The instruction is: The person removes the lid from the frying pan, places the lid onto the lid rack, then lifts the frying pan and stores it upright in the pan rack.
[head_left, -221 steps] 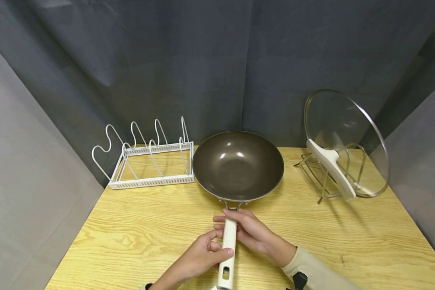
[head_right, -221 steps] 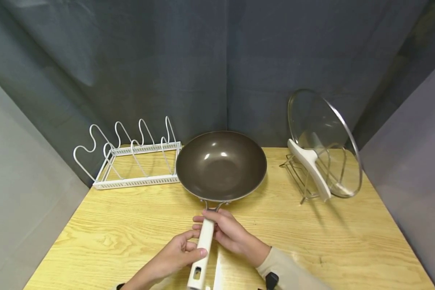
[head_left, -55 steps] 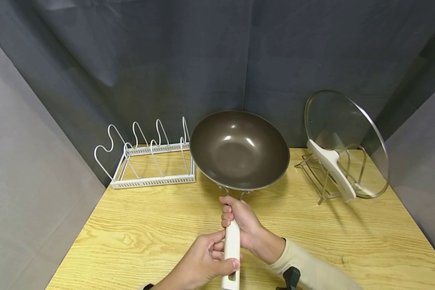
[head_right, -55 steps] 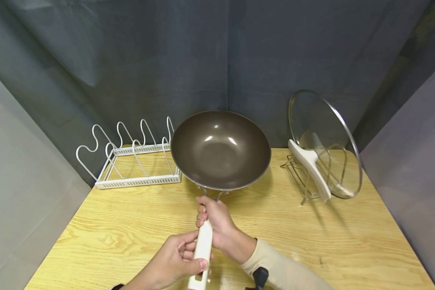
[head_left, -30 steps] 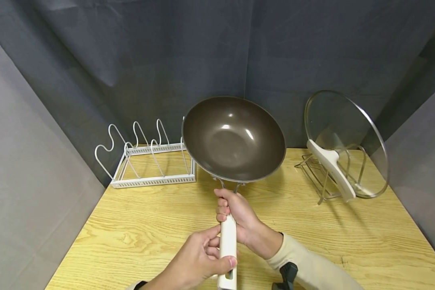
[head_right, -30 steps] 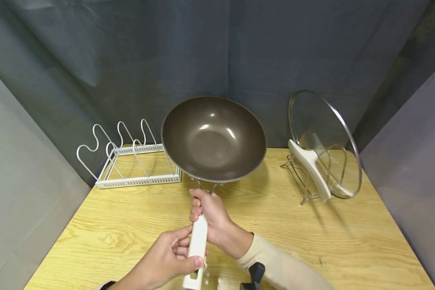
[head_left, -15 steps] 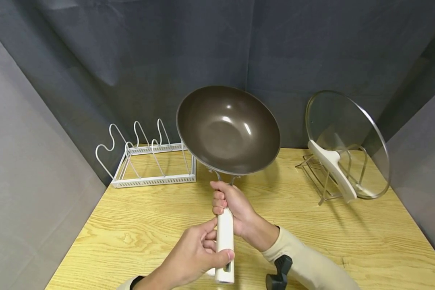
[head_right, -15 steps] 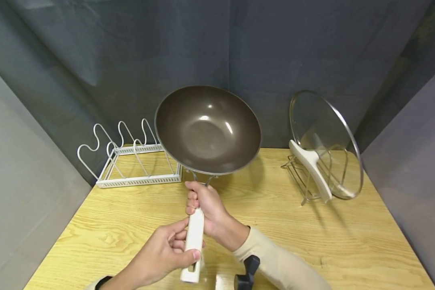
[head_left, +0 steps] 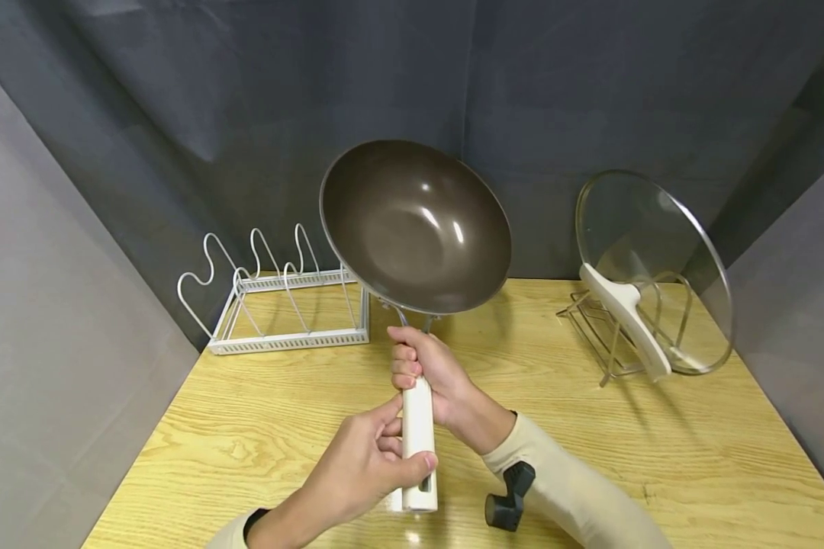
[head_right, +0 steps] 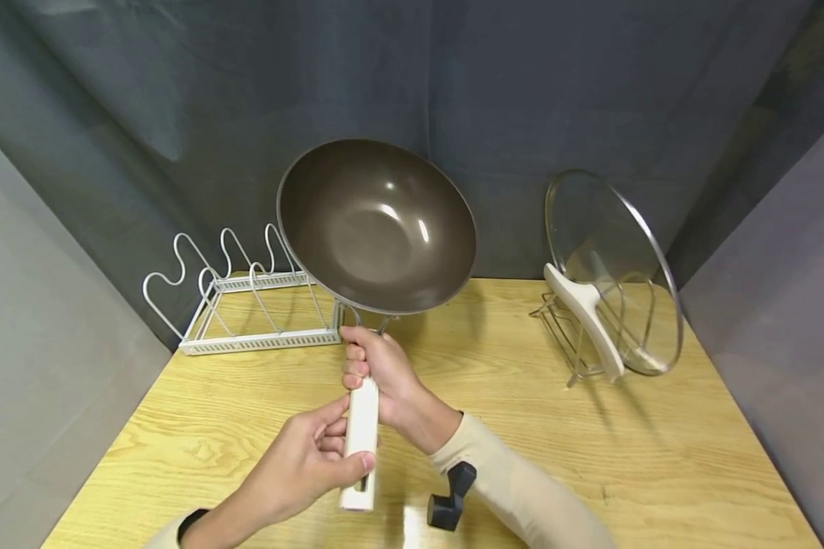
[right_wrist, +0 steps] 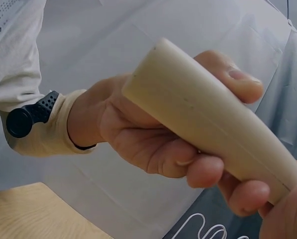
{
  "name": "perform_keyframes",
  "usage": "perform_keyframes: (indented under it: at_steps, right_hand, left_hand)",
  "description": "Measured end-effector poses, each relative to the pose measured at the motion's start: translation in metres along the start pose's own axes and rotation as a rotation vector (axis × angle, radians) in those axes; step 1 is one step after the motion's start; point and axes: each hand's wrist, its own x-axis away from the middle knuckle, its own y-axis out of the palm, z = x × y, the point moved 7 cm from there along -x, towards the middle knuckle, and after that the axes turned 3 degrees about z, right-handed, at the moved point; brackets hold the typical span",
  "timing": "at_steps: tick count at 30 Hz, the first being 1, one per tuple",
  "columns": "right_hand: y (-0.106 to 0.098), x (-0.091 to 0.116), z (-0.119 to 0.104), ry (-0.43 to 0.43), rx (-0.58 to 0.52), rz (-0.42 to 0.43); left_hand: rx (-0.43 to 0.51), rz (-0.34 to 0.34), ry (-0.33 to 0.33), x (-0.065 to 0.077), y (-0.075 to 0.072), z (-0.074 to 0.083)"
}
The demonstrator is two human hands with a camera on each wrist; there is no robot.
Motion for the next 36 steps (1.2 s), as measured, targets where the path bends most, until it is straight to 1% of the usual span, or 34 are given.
perform_keyframes:
  at_steps: [5,12,18,23,25,32,36]
  right_hand:
    - [0.007,-0.003,-0.003,0.002,-0.008,-0.055]
    - [0.014,-0.008,-0.005,0.009,-0.026,-0.103]
    - [0.020,-0.012,-0.006,0.021,-0.059,-0.149]
    - [0.027,-0.014,-0.007,0.041,-0.095,-0.201]
    - [0.030,-0.015,-0.008,0.048,-0.108,-0.217]
    - [0.039,-0.021,-0.008,0.062,-0.142,-0.289]
    - [0.045,-0.024,-0.008,0.063,-0.167,-0.326]
  left_hand:
    - [-0.021,0.029,0.013,-0.001,-0.004,0.003]
    - [-0.091,0.056,0.087,-0.002,-0.010,0.011]
    - [-0.157,0.073,0.083,-0.004,-0.016,0.016]
    - [-0.246,0.094,0.106,-0.005,-0.021,0.020]
    - [-0.268,0.101,0.118,-0.005,-0.022,0.023]
    - [-0.306,0.117,0.134,-0.006,-0.028,0.028]
    - [-0.332,0.139,0.151,-0.006,-0.031,0.031]
